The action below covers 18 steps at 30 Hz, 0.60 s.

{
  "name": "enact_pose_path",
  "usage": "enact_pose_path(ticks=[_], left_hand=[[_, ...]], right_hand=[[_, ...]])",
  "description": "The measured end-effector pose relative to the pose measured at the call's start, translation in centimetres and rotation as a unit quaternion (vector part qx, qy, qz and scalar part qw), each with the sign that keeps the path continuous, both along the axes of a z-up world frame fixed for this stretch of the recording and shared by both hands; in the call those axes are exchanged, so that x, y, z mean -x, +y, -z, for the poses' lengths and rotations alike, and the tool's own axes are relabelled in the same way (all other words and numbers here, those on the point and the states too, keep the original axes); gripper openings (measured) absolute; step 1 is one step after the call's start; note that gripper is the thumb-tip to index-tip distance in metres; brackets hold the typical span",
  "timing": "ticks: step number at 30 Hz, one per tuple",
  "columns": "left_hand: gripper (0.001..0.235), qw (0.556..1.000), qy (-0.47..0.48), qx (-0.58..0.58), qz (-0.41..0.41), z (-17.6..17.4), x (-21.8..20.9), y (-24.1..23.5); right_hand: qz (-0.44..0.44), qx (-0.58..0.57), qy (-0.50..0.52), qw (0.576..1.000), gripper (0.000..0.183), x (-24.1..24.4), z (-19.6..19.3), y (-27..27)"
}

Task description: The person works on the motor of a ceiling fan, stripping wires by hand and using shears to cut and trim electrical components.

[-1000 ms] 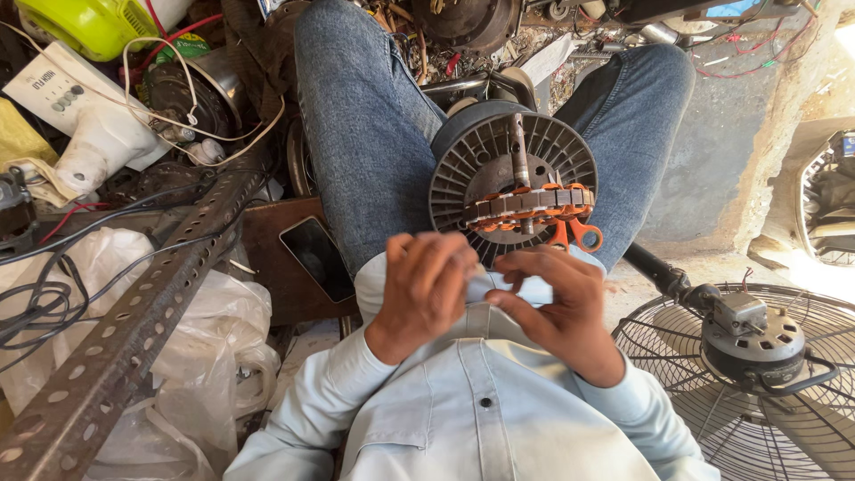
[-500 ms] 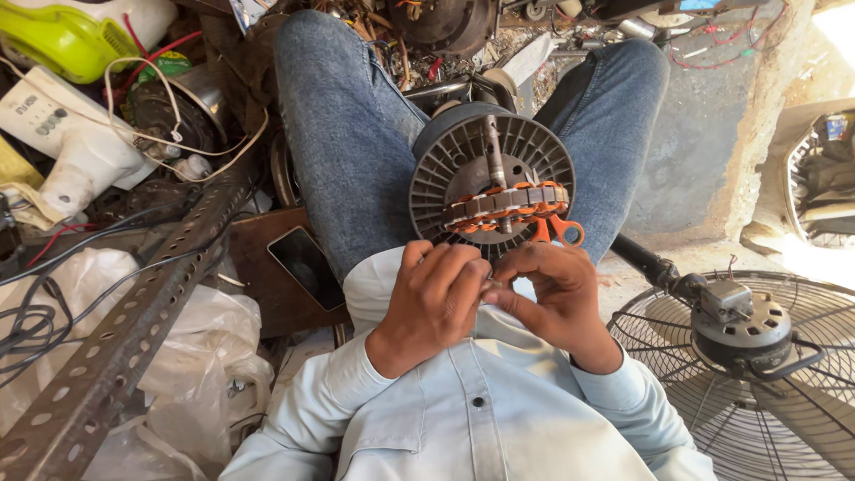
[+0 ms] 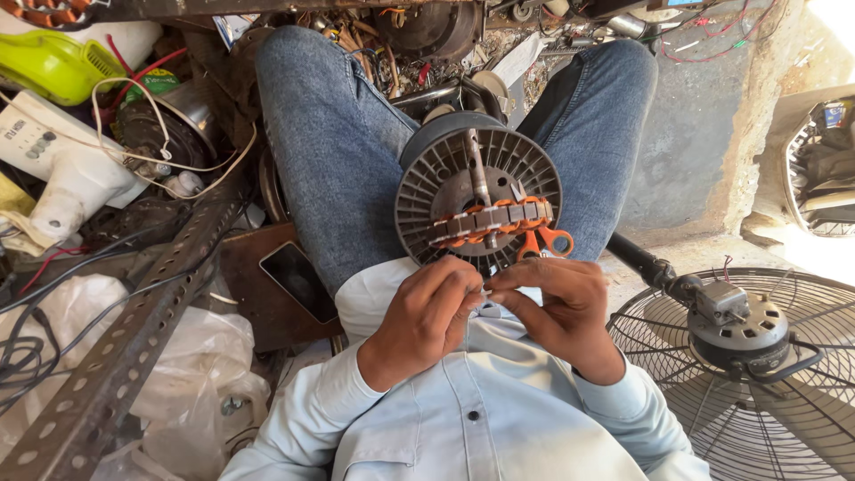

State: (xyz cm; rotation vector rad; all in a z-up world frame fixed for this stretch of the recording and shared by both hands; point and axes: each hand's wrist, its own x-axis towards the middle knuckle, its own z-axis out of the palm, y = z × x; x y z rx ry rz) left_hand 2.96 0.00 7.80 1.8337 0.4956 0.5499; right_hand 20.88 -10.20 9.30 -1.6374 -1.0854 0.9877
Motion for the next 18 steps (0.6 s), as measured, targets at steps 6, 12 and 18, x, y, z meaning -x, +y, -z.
enact_pose_path(ticks=[6,12,18], left_hand=[[0.012,0.999,-0.01,-0.028,0.012,0.1,-0.6,0.1],[0.015,0.99,0.043,-0.135,0.029,-0.1,-0.9,1.5],[0.021,0.976,0.051,-0.204,0.059,-1.1,-2.0,2.9]], right_hand=[[-0.01,-0.015,0.06,0.998,0.018,-1.0,-0.5,0.0],[-0.024,-0.029,0.281,0.959,0.025,-1.5,0.1,0.6],[-0.014,-0.026,0.012,0.999,0.024,-1.9,-0.6,1.4]])
